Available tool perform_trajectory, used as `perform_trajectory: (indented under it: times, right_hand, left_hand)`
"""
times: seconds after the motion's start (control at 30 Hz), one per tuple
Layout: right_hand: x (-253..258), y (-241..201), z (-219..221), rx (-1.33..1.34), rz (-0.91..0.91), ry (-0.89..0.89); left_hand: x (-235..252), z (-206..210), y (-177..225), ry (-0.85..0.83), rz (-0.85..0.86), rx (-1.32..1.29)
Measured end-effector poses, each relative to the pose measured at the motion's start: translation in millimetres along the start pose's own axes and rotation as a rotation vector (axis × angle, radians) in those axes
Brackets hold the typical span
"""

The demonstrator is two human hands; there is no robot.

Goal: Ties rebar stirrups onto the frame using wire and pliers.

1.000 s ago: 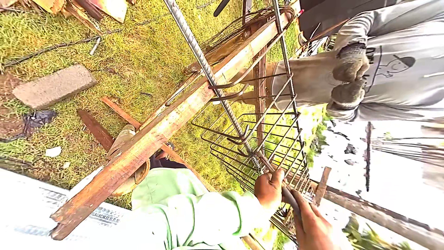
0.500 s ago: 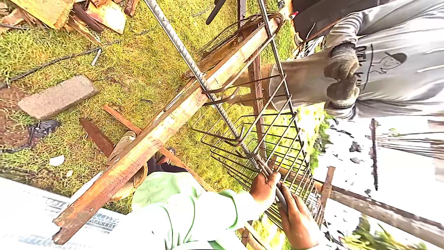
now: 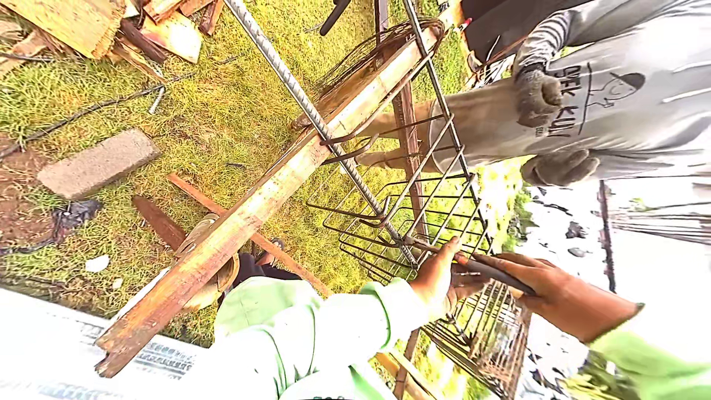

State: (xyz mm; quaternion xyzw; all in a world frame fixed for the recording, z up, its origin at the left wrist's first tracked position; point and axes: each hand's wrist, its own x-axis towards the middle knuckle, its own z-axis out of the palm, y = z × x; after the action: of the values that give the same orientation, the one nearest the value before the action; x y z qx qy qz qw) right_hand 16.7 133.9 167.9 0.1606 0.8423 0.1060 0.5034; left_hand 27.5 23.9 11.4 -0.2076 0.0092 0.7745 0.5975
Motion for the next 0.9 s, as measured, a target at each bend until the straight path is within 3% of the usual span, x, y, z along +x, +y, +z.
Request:
perform_trajectory:
  times: [0.23,0.47,0.6,0.9]
  right_hand:
    - [-4,-30,-26,-0.069,0.111,-0.139]
    - [-11,-51,-30,-0.186,0.094,-0.123]
    - [-16,-60,-19,-0.177,0.068,-0.178]
    - [3,-93,-75,-0.182,0.11,-0.477]
  left_hand:
    - [12,-8,-2,-0.05,0.009,0.004]
    - [15,-19,-3,-0.081,0.061,0.177]
    - [12,-31,-9,-0.144,0.061,0.148]
    - [-11,-10,0,-0.103,0.007,0.126]
